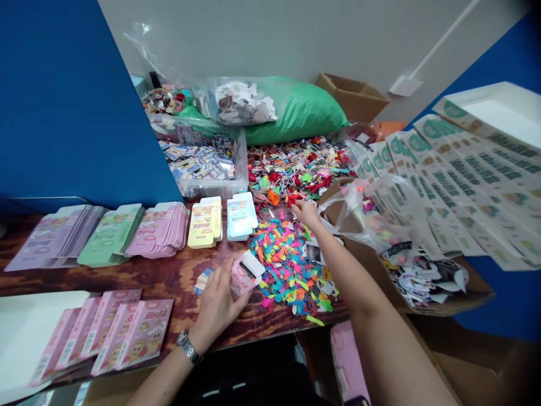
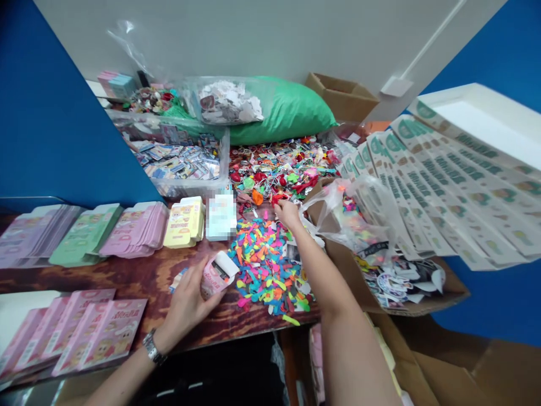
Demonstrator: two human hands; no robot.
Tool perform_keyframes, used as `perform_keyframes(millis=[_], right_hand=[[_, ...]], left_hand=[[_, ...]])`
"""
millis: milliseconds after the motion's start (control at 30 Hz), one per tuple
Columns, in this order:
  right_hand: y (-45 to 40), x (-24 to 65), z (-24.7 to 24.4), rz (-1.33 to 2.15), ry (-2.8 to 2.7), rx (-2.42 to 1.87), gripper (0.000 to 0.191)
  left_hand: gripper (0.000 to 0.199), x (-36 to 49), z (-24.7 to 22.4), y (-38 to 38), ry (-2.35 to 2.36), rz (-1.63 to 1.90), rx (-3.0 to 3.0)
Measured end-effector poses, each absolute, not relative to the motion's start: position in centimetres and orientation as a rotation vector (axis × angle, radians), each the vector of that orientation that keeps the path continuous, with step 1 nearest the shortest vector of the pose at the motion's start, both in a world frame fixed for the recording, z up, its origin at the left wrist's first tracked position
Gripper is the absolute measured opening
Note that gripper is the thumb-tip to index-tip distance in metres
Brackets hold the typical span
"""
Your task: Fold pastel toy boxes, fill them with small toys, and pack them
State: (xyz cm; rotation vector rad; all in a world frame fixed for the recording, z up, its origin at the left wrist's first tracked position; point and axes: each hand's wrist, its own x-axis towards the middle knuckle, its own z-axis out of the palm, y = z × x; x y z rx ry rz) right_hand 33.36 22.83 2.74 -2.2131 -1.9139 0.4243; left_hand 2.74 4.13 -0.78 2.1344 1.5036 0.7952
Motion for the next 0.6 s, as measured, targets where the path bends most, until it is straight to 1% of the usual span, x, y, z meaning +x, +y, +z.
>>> perform_keyframes(millis=[133, 233, 300, 500, 600], right_hand=[[19.4, 33.5, 5.5, 0.629, -1.932, -2.052, 0.036], [17.4, 32.4, 7.1, 0.832, -1.904, -1.854, 0.036], [16.4, 31.3, 8.0, 0.89, -1.848, -1.732, 0.034], [14.8, 28.9, 10.7, 0.756, -1.893, -1.584, 0.032], [15.5, 29.2, 11.7, 0.527, -1.887, -1.548, 0.032]], left_hand=[[0.075, 2.8, -0.7, 4.6, 1.539, 0.821, 2.149], [0.074, 3.0, -0.5, 4.8, 1.544, 0.823, 2.145], [0.074, 3.1, -0.3, 4.8, 1.556, 0.831, 2.142], [0.074, 2.6, 0.0, 4.5, 1.604, 0.814, 2.115], [0.073, 2.4, 0.2, 4.4, 1.59, 0.821, 2.117]])
